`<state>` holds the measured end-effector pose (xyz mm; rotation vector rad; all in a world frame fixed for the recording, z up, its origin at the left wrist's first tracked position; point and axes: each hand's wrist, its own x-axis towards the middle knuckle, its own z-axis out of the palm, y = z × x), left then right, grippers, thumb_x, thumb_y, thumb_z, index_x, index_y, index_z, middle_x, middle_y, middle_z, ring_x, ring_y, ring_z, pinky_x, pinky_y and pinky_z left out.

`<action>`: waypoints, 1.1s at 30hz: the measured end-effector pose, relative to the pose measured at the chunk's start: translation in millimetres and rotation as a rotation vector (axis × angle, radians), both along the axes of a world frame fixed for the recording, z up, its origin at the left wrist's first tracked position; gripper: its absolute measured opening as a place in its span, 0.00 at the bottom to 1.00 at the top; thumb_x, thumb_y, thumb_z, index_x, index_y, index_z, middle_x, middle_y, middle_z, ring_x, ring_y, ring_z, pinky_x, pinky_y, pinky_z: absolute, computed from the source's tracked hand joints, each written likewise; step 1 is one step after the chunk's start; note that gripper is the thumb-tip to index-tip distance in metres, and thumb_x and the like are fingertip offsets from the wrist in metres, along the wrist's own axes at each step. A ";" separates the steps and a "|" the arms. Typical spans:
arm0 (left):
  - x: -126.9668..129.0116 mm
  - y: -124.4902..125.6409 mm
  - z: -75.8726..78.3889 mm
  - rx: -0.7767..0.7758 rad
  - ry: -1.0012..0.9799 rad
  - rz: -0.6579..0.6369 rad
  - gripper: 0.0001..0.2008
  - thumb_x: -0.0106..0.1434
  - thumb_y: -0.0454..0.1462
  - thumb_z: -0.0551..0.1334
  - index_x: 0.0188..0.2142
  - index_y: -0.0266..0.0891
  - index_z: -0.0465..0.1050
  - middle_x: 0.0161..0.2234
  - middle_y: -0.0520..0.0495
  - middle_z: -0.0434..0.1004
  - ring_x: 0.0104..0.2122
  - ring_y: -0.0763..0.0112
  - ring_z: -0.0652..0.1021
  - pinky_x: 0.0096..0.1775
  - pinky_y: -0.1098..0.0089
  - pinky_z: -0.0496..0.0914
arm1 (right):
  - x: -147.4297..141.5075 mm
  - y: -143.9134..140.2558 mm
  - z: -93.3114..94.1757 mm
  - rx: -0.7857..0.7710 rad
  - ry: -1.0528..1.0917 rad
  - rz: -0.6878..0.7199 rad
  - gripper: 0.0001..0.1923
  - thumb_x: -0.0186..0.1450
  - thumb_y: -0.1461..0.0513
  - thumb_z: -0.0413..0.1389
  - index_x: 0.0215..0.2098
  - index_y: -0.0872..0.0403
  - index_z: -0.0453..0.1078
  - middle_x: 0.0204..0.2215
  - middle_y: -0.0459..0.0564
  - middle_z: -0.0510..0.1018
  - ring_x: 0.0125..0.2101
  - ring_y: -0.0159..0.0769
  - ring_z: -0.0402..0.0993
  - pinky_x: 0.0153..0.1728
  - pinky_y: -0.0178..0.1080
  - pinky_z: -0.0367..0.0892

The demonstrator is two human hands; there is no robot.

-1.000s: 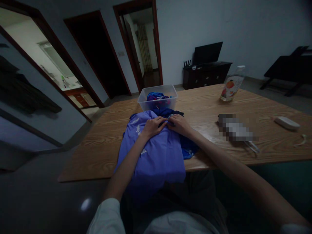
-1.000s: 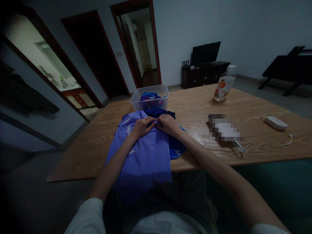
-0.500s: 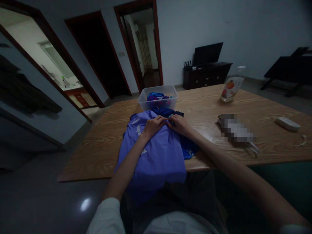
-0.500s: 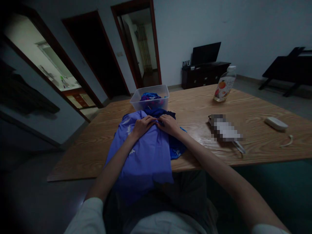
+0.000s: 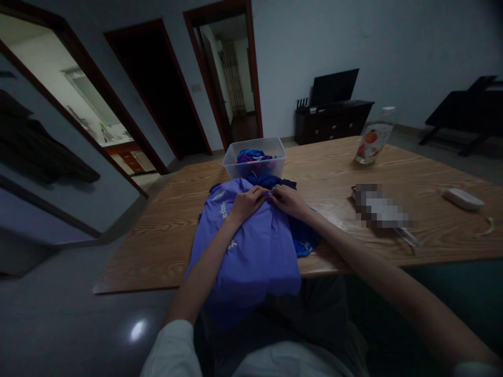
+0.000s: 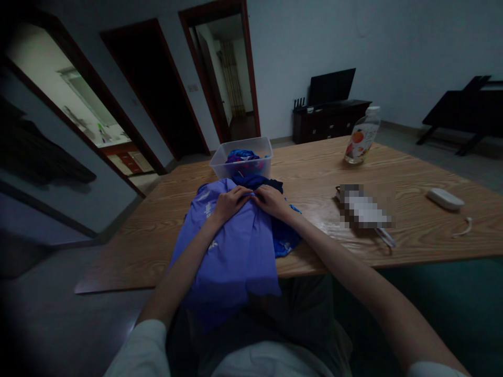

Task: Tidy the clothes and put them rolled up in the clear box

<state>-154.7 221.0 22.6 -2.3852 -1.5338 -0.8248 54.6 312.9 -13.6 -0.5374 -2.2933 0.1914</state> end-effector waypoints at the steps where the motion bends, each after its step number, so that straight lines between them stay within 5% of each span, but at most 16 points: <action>1: 0.3 -0.5 0.3 -0.005 -0.009 -0.005 0.14 0.77 0.43 0.57 0.57 0.45 0.75 0.53 0.48 0.81 0.48 0.66 0.83 0.44 0.69 0.76 | 0.0 -0.5 0.2 0.015 -0.001 -0.004 0.12 0.77 0.55 0.52 0.42 0.53 0.73 0.37 0.54 0.77 0.39 0.43 0.73 0.40 0.41 0.66; 9: 1.0 -0.5 0.0 -0.071 -0.013 0.001 0.15 0.77 0.42 0.55 0.58 0.46 0.74 0.54 0.47 0.81 0.49 0.64 0.83 0.47 0.67 0.77 | -1.3 -8.6 4.7 0.151 -0.105 -0.077 0.09 0.76 0.58 0.54 0.39 0.53 0.71 0.37 0.56 0.77 0.41 0.47 0.72 0.45 0.45 0.65; 33: 1.5 6.0 -5.7 -0.035 -0.032 0.033 0.15 0.78 0.44 0.54 0.55 0.43 0.73 0.52 0.46 0.80 0.49 0.66 0.82 0.45 0.70 0.77 | -1.9 -8.2 2.3 0.133 -0.103 -0.113 0.10 0.75 0.58 0.55 0.37 0.53 0.71 0.35 0.55 0.78 0.38 0.46 0.73 0.42 0.43 0.65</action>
